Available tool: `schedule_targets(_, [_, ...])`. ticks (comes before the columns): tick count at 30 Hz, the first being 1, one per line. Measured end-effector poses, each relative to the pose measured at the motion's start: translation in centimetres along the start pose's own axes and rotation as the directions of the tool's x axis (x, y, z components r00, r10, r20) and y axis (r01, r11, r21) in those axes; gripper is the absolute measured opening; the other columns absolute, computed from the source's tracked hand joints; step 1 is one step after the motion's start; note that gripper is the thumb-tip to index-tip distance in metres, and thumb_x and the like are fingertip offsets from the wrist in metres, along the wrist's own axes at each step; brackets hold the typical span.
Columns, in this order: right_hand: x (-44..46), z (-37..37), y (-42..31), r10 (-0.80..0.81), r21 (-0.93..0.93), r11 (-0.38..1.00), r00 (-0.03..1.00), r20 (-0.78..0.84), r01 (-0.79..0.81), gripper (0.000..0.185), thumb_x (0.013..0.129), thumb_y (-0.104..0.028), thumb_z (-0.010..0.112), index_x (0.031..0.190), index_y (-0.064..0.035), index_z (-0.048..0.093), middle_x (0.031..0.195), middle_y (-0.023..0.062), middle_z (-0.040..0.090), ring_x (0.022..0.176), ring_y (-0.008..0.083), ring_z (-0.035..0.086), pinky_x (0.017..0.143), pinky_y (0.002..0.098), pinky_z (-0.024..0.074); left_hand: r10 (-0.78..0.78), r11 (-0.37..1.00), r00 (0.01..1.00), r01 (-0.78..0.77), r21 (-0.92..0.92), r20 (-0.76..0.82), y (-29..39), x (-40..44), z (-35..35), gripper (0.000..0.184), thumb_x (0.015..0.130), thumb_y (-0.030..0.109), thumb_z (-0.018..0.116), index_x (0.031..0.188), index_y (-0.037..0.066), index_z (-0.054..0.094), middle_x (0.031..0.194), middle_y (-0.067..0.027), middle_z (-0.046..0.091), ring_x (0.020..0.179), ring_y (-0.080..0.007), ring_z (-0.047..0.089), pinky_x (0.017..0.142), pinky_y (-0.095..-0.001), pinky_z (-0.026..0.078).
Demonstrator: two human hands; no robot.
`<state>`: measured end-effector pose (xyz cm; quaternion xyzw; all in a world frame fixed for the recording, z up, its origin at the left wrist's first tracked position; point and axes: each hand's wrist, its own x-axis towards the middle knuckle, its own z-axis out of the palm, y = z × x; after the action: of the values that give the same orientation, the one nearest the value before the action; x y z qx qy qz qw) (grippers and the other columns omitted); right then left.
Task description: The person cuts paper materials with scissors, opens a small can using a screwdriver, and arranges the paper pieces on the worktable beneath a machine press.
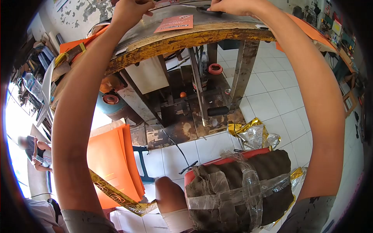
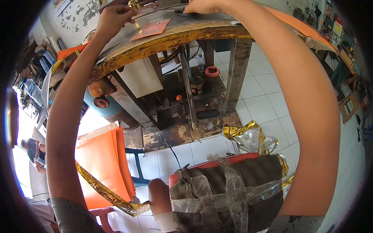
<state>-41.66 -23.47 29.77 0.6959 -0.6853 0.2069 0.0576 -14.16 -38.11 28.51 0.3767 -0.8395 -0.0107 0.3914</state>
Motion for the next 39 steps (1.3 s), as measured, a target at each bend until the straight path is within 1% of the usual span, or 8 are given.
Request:
schedule_targets(3, [-0.1, 0.1, -0.1, 0.028, 0.045, 0.999, 1.0, -0.012, -0.027, 0.027, 0.089, -0.028, 0.078, 0.096, -0.0019, 0.081, 0.076, 0.0149, 0.075, 0.062, 0.0224, 0.066, 0.059, 0.0399, 0.0521, -0.06, 0.998, 0.994, 0.059, -0.02, -0.09, 4.5, -1.8, -0.2, 0.02, 0.09, 0.013, 0.077, 0.092, -0.007, 0.077, 0.081, -0.015, 0.076, 0.069, -0.02, 0.074, 0.067, -0.0357, 0.061])
schedule_targets(9, [0.3, 0.9, 0.3, -0.018, 0.08, 0.997, 0.998, -0.053, 0.023, 0.025, 0.091, -0.024, 0.077, 0.094, 0.0004, 0.081, 0.075, 0.0147, 0.075, 0.061, 0.0217, 0.065, 0.057, 0.039, 0.0515, -0.04, 0.998, 0.994, 0.044, 0.035, -0.099, 5.5, -2.1, -0.2, 0.02, 0.091, 0.015, 0.076, 0.092, -0.005, 0.078, 0.078, -0.0153, 0.076, 0.069, -0.0198, 0.075, 0.068, -0.0373, 0.06])
schedule_targets(12, [0.2, 0.8, 0.2, 0.016, 0.088, 0.996, 0.999, -0.05, -0.012, 0.026, 0.091, -0.025, 0.077, 0.094, 0.0003, 0.081, 0.077, 0.0149, 0.075, 0.064, 0.0221, 0.067, 0.059, 0.0397, 0.0523, -0.076, 0.994, 0.993, 0.084, 0.077, -0.095, 5.9, -2.1, -0.2, 0.021, 0.09, 0.016, 0.076, 0.092, -0.005, 0.079, 0.079, -0.0152, 0.076, 0.07, -0.0196, 0.075, 0.068, -0.0371, 0.06])
schedule_targets(15, [0.6, 1.3, 0.7, -0.018, 0.08, 0.996, 0.995, -0.1, 0.026, 0.025, 0.091, -0.025, 0.077, 0.096, -0.0007, 0.081, 0.079, 0.015, 0.076, 0.067, 0.023, 0.069, 0.063, 0.0398, 0.0539, -0.007, 0.991, 0.994, 0.022, 0.135, -0.109, 6.6, -2.7, -0.5, 0.021, 0.09, 0.017, 0.076, 0.091, -0.004, 0.079, 0.079, -0.0147, 0.077, 0.07, -0.0198, 0.075, 0.068, -0.0366, 0.06])
schedule_targets(18, [0.7, 2.0, 0.6, -0.002, 0.09, 0.996, 0.989, -0.148, 0.016, 0.025, 0.09, -0.026, 0.077, 0.096, -0.0013, 0.081, 0.081, 0.0157, 0.077, 0.07, 0.0248, 0.071, 0.068, 0.0398, 0.0554, -0.001, 0.994, 0.992, 0.015, 0.111, -0.122, 5.4, -1.8, -0.1, 0.022, 0.089, 0.018, 0.077, 0.09, -0.003, 0.079, 0.078, -0.0144, 0.076, 0.067, -0.02, 0.074, 0.068, -0.0363, 0.06])
schedule_targets(21, [1.3, 2.5, 1.5, -0.09, 0.083, 0.991, 0.975, -0.202, 0.109, 0.026, 0.088, -0.027, 0.079, 0.095, -0.0015, 0.081, 0.084, 0.0166, 0.077, 0.074, 0.026, 0.072, 0.071, 0.0398, 0.0563, 0.022, 0.996, 0.99, -0.01, 0.088, -0.142, 4.7, -1.6, 0.1, 0.022, 0.088, 0.018, 0.077, 0.089, -0.003, 0.079, 0.076, -0.0143, 0.076, 0.066, -0.02, 0.074, 0.067, -0.036, 0.059])
schedule_targets(27, [1.1, 2.7, 1.6, -0.061, 0.113, 0.99, 0.975, -0.214, 0.086, 0.029, 0.086, -0.028, 0.079, 0.095, -0.001, 0.08, 0.085, 0.0167, 0.077, 0.075, 0.0264, 0.073, 0.072, 0.0397, 0.0564, 0.085, 0.988, 0.983, -0.062, 0.142, -0.165, 4.5, -1.4, 0.2, 0.02, 0.087, 0.017, 0.077, 0.088, -0.002, 0.079, 0.073, -0.0128, 0.075, 0.065, -0.0197, 0.073, 0.066, -0.0356, 0.058])
schedule_targets(39, [0.5, 2.5, 1.1, -0.019, 0.157, 0.986, 0.977, -0.211, 0.053, 0.03, 0.086, -0.029, 0.078, 0.096, -0.0004, 0.08, 0.089, 0.0178, 0.077, 0.079, 0.0265, 0.073, 0.076, 0.0398, 0.0575, 0.041, 0.99, 0.983, -0.015, 0.143, -0.176, 4.8, -1.3, 0.3, 0.02, 0.088, 0.019, 0.077, 0.088, -0.001, 0.079, 0.073, -0.0114, 0.075, 0.064, -0.0196, 0.072, 0.066, -0.0358, 0.058])
